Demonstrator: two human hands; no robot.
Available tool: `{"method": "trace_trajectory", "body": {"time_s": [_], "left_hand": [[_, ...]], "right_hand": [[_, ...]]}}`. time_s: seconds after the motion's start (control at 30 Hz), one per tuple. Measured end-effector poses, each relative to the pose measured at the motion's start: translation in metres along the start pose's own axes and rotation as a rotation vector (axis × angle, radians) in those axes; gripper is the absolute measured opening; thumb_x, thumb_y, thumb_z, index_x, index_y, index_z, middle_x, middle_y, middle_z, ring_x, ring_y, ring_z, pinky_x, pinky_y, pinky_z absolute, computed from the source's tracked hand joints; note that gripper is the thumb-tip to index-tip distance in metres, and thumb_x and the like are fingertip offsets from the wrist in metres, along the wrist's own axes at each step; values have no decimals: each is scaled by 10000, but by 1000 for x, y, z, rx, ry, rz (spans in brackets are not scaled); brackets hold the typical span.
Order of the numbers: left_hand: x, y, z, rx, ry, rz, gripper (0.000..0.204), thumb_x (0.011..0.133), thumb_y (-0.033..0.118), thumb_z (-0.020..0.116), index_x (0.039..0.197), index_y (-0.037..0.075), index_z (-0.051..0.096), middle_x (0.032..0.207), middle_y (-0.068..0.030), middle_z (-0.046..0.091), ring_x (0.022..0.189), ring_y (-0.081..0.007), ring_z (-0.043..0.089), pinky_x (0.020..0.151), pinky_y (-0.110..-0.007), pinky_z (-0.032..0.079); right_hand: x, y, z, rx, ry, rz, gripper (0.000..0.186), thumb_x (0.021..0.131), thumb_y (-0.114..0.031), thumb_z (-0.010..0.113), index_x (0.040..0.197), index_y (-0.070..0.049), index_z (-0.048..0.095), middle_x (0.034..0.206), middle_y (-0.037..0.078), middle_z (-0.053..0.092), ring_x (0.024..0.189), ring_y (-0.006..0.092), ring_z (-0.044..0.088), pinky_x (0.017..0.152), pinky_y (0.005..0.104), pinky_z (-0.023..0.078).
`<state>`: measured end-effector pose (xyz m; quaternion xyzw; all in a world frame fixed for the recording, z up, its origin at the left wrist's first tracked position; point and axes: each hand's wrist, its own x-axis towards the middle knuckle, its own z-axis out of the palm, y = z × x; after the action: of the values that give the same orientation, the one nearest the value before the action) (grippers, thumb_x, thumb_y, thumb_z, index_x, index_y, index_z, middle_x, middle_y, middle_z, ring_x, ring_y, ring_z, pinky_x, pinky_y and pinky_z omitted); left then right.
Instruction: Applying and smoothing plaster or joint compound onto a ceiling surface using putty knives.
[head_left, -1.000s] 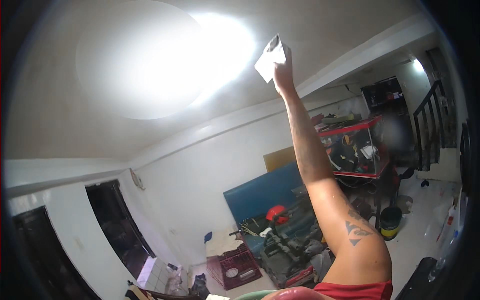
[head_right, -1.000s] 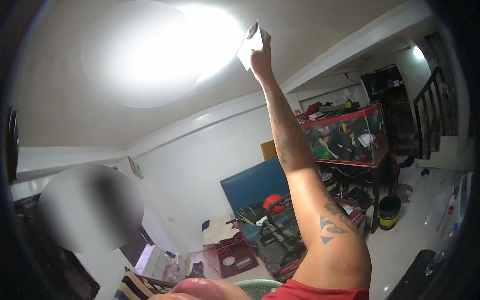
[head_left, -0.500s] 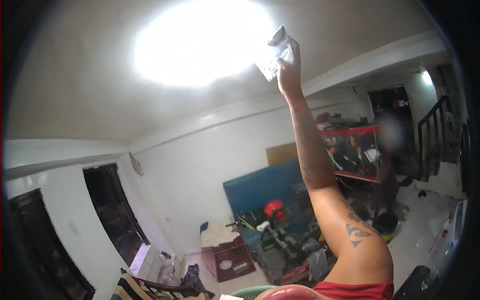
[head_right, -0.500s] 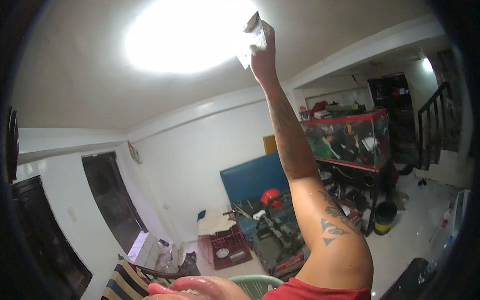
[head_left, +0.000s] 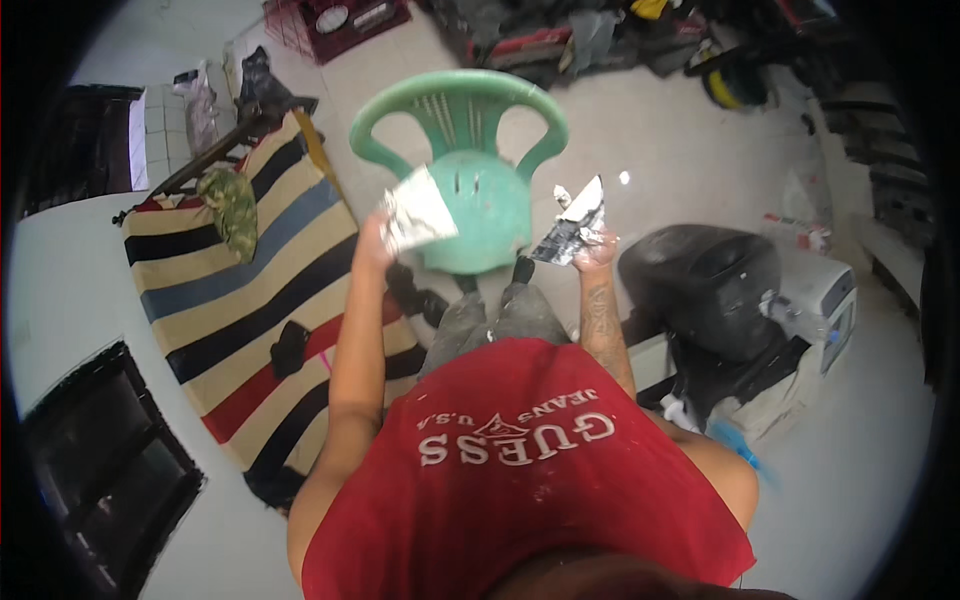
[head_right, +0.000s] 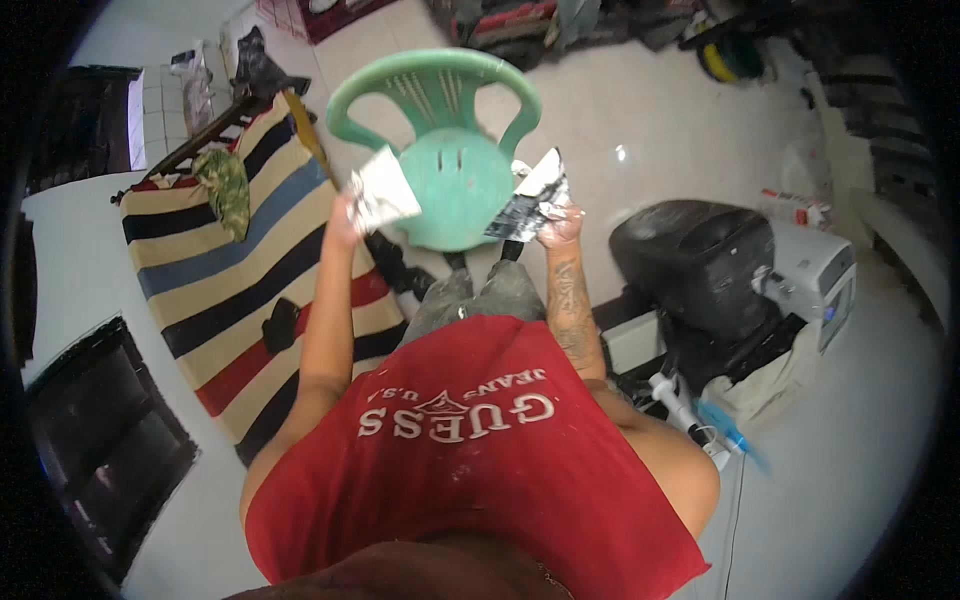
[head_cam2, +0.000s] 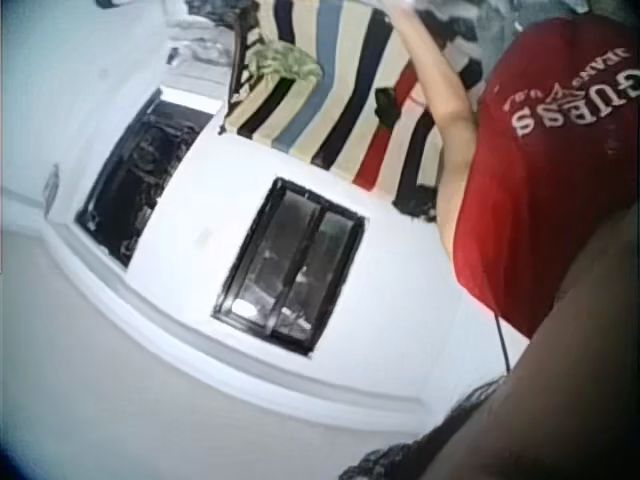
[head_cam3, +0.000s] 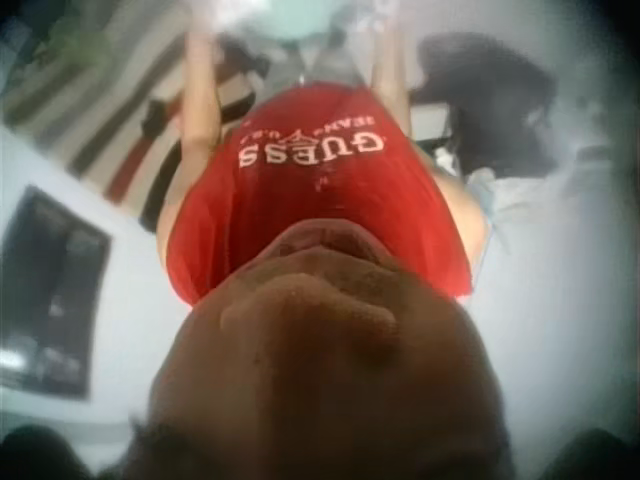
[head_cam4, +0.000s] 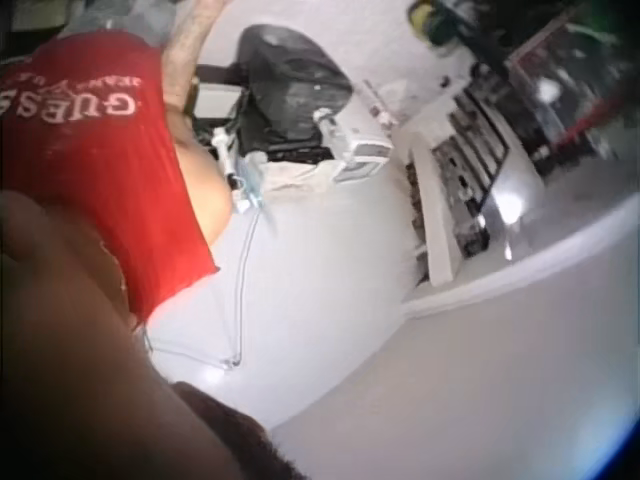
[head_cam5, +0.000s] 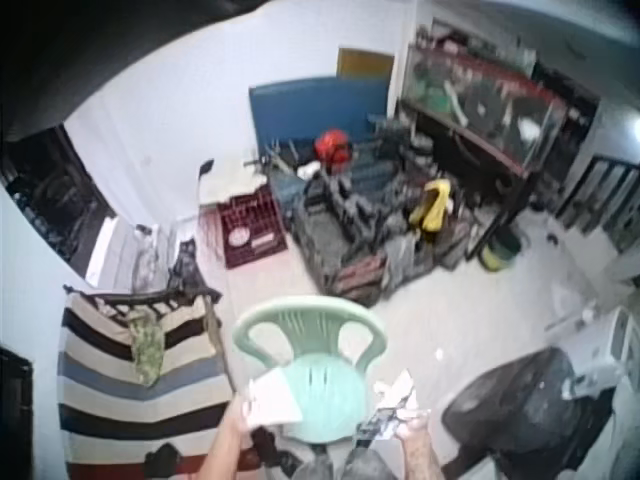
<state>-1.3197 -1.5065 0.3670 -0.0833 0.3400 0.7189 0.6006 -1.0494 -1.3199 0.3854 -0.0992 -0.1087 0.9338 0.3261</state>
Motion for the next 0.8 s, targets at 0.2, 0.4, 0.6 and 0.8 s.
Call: {"method": "trace_trajectory", "body": {"time_s": [0.2,0.4,0.6,0.8], "left_hand": [[65,138,-38,4,39,351,372,772,189,419,1081,-18,403,1043,-150,501,884,-311,518,779,-483,409],[104,182,-90,93,-48,434,298,775,174,366,972,-14,488,931,-129,544,846,-248,523,719,-336,444],[99,142,-78,-226,-416,194,359,746,73,395,1092,-20,422,1042,-152,496,928,-275,497,810,-396,402],[114,155,-81,-75,-325,100,261,746,88,384,957,-39,471,902,-166,548,816,-268,547,729,-369,452]], "right_hand": [[39,-2,-78,150,45,-107,491,623,15,439,1108,-20,368,1074,249,414,942,351,464,808,439,395],[140,-20,-124,365,77,-337,300,678,-27,400,968,13,465,941,258,486,921,366,457,804,444,378],[128,-14,-146,104,-5,-156,569,638,9,430,1194,-8,311,1113,188,433,990,299,456,900,453,317],[114,-15,-151,-71,219,-198,439,676,-80,395,1100,34,422,1004,159,521,948,268,498,878,424,354]]}}
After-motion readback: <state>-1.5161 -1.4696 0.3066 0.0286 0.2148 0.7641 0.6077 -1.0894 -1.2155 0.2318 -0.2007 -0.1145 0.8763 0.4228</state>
